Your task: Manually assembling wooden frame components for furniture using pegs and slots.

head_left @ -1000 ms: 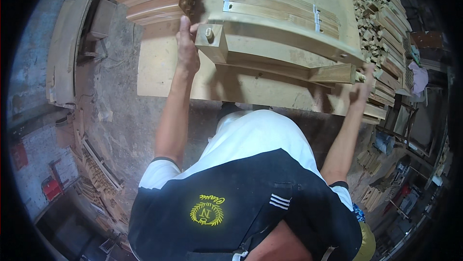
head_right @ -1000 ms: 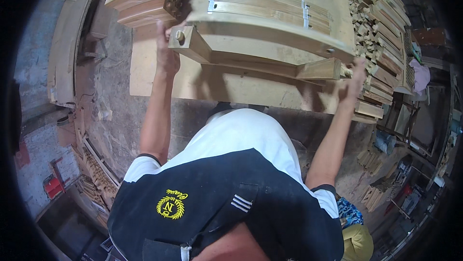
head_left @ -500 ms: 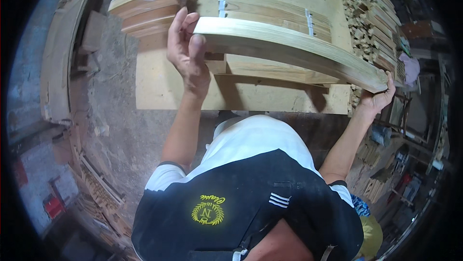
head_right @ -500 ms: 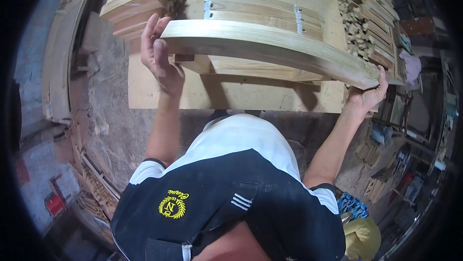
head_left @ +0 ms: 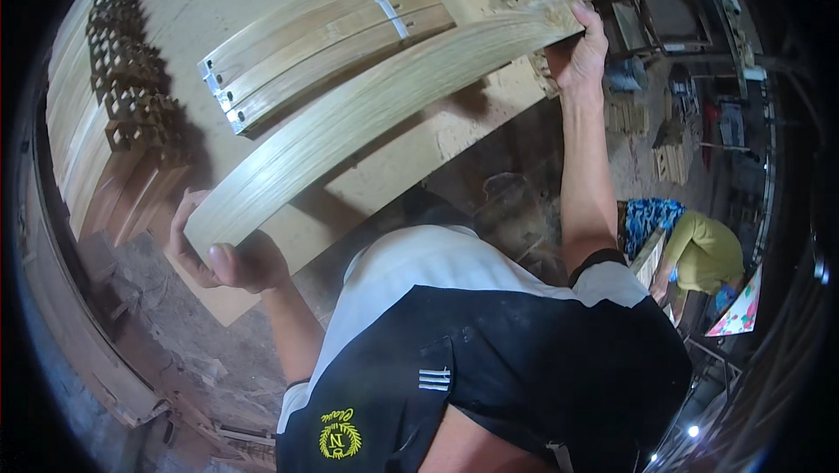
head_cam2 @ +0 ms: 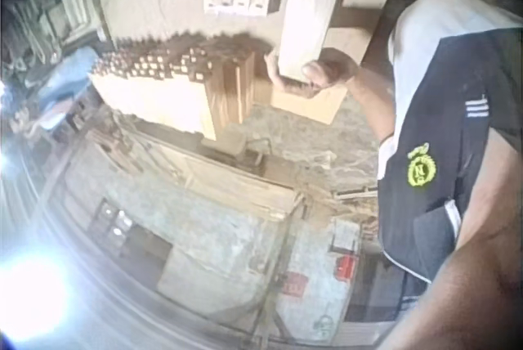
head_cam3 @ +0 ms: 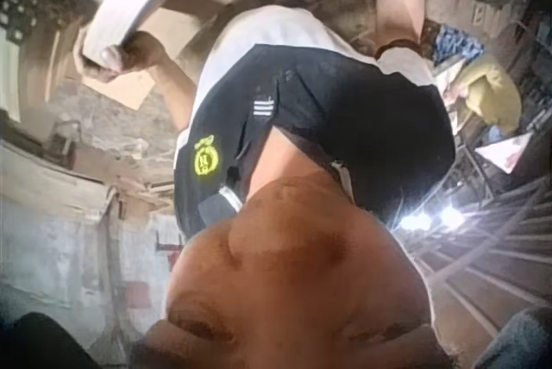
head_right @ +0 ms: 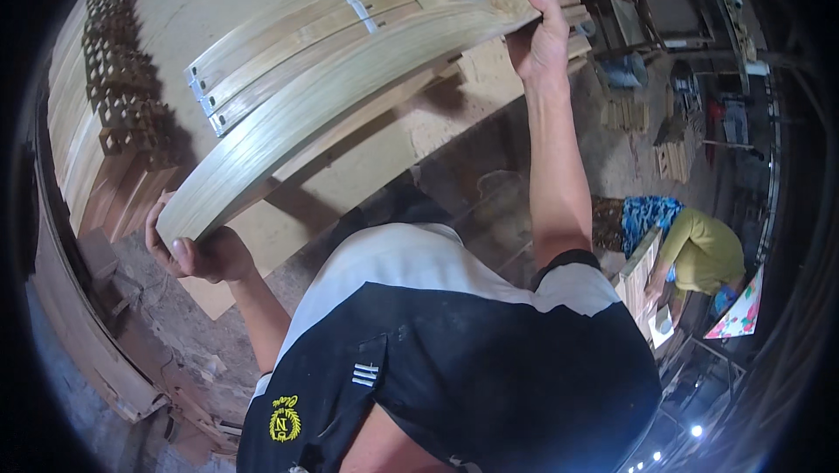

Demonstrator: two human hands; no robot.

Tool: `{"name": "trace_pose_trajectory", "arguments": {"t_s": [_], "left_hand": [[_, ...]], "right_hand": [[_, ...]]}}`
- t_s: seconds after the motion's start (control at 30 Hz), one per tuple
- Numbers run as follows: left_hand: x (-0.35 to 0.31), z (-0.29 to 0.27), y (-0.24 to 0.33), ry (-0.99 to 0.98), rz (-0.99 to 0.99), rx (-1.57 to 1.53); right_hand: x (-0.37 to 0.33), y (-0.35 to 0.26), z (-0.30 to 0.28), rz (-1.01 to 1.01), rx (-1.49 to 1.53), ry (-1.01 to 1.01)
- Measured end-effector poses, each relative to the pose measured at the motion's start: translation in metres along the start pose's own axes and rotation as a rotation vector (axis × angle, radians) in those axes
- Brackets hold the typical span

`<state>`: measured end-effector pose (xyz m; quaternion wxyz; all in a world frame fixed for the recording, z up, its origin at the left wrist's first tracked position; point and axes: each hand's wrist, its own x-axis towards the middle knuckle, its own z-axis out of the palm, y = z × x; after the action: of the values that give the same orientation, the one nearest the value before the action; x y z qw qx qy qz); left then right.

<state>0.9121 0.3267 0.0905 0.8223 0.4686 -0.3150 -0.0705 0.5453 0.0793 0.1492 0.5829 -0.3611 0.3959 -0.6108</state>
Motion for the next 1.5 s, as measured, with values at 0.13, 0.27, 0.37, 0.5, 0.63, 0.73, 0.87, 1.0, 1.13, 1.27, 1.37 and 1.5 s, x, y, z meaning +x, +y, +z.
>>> {"name": "trace_pose_trajectory", "arguments": {"t_s": [0.13, 0.27, 0.37, 0.5, 0.63, 0.73, 0.87, 1.0, 1.13, 1.27, 1.37, 1.5], "left_hand": [[0.007, -0.01, -0.004, -0.129, 0.052, 0.004], [0.021, -0.003, 0.02, -0.2, 0.023, 0.253], [0.032, 0.038, 0.062, -0.038, 0.502, 0.646], [0.027, 0.143, 0.112, -0.785, 0.68, 1.022], [0.002, 0.205, 0.082, -1.118, 0.146, 1.378], [-0.006, 0.202, 0.079, -1.075, 0.256, 1.349], [-0.011, 0.214, 0.082, -1.053, 0.238, 1.348], [-0.013, 0.218, 0.083, -1.055, 0.19, 1.395], [-0.012, 0.21, 0.086, -1.026, 0.236, 1.423], [0.02, 0.22, 0.109, -1.137, -0.059, 1.26], [0.045, 0.229, 0.131, -0.922, 0.307, 1.205], [0.037, 0.196, 0.069, -1.037, -0.354, 1.414]], "right_hand": [[-0.003, 0.002, -0.003, 0.013, 0.063, -0.004], [-0.002, 0.004, -0.007, -0.005, 0.028, -0.08], [0.0, 0.005, -0.009, 0.053, -0.01, -0.151], [-0.033, 0.026, -0.002, -0.095, 0.372, -0.157], [-0.052, 0.083, -0.011, -0.464, -0.737, -0.412], [-0.049, 0.069, 0.002, -0.397, -0.972, -0.549], [-0.042, 0.068, -0.004, -0.544, -0.872, -0.478], [-0.043, 0.076, -0.005, -0.538, -0.804, -0.48], [-0.045, 0.073, 0.002, -0.409, -0.866, -0.55], [-0.038, 0.07, -0.002, -0.512, -0.817, -0.555], [-0.037, 0.067, -0.008, -0.399, -0.8, -0.545], [-0.045, 0.068, -0.002, -0.486, -0.786, -0.664]]}}
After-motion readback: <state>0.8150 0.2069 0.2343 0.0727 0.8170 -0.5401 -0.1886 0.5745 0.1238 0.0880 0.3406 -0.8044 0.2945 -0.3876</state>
